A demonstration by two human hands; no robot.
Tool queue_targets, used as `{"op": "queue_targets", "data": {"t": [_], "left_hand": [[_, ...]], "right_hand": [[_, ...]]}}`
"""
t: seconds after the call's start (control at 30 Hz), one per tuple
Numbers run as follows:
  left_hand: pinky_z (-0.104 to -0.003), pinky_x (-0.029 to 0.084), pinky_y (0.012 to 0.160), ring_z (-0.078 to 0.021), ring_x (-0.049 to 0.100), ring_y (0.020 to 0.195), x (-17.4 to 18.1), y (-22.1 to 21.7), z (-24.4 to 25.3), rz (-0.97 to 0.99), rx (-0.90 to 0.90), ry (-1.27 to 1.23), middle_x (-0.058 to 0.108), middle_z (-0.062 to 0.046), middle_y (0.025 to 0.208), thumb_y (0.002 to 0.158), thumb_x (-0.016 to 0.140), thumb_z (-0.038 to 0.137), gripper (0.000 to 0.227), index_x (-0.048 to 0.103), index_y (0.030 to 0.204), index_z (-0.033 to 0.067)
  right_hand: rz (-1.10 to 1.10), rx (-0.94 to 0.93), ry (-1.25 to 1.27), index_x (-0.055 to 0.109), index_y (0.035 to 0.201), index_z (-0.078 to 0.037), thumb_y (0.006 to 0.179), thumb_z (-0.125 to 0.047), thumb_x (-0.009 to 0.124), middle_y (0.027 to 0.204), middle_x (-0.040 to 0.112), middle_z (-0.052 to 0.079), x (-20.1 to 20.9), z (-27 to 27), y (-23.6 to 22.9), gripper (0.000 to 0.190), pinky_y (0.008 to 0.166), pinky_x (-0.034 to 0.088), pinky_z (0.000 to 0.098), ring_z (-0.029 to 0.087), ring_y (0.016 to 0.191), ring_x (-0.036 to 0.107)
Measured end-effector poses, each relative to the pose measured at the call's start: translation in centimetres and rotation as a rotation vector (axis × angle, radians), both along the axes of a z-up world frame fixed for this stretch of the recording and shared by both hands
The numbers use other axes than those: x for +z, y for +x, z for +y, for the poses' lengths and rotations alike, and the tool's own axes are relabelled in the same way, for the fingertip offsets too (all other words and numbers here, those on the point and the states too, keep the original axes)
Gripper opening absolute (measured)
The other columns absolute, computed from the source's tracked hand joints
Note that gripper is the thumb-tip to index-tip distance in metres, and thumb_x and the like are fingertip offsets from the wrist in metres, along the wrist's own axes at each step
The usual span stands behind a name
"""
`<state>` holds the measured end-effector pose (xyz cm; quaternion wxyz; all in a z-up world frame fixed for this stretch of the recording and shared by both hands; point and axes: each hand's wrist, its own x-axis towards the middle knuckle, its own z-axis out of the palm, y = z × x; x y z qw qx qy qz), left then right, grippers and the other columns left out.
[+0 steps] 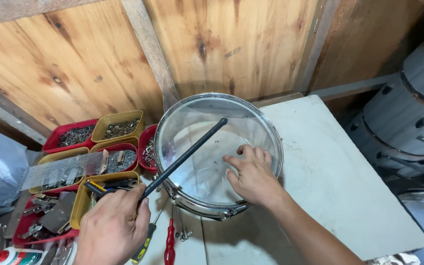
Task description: The person uses a drum key to tighten the tension rods on a snare drum placed on a workbench. They then use a drumstick to tap the drumhead to test the sound and finish by wiping the drum with a cloth.
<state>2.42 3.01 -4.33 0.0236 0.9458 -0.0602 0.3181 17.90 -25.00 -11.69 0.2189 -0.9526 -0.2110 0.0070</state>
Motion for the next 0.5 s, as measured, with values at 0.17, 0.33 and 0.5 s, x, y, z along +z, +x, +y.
{"op": "queue_targets", "data": {"t": [0.17, 0.33, 0.5], "left_hand": [[-0.041, 0.055, 0.06, -0.0222, 0.064, 0.074, -0.5, 0.0, 0.3, 0.038, 0.069, 0.026, 0.061, 0.003, 0.073, 0.086, 0.065, 0.028, 0.033, 0.072, 0.118, 0.0222], [-0.042, 0.057, 0.064, -0.0228, 0.067, 0.079, -0.2, -0.3, 0.5, 0.102, 0.095, 0.013, 0.067, 0.003, 0.079, 0.087, 0.063, 0.028, 0.033, 0.072, 0.117, 0.0203], [-0.041, 0.057, 0.065, -0.0226, 0.068, 0.078, 0.1, -0.2, 0.3, 0.045, 0.081, -0.002, 0.07, 0.003, 0.082, 0.088, 0.064, 0.026, 0.03, 0.073, 0.116, 0.018]], "right_hand": [[-0.384, -0.279, 0.272, 0.064, 0.139, -0.025, 0.082, -0.036, 0.068, 0.121, 0.055, 0.018, -0.9, -3.1, 0.3, 0.058, 0.103, 0.039, 0.0581, 0.033, 0.118, 0.056], [0.093, -0.657, 0.394, 0.037, 0.154, -0.017, 0.086, -0.044, 0.065, 0.13, 0.056, 0.012, 4.8, -6.4, -1.6, 0.078, 0.1, 0.045, 0.0498, 0.041, 0.114, 0.062], [0.142, -0.758, 0.415, 0.037, 0.155, -0.018, 0.085, -0.047, 0.067, 0.131, 0.055, 0.017, 3.2, -8.1, -1.0, 0.082, 0.105, 0.042, 0.0497, 0.04, 0.119, 0.059]]}}
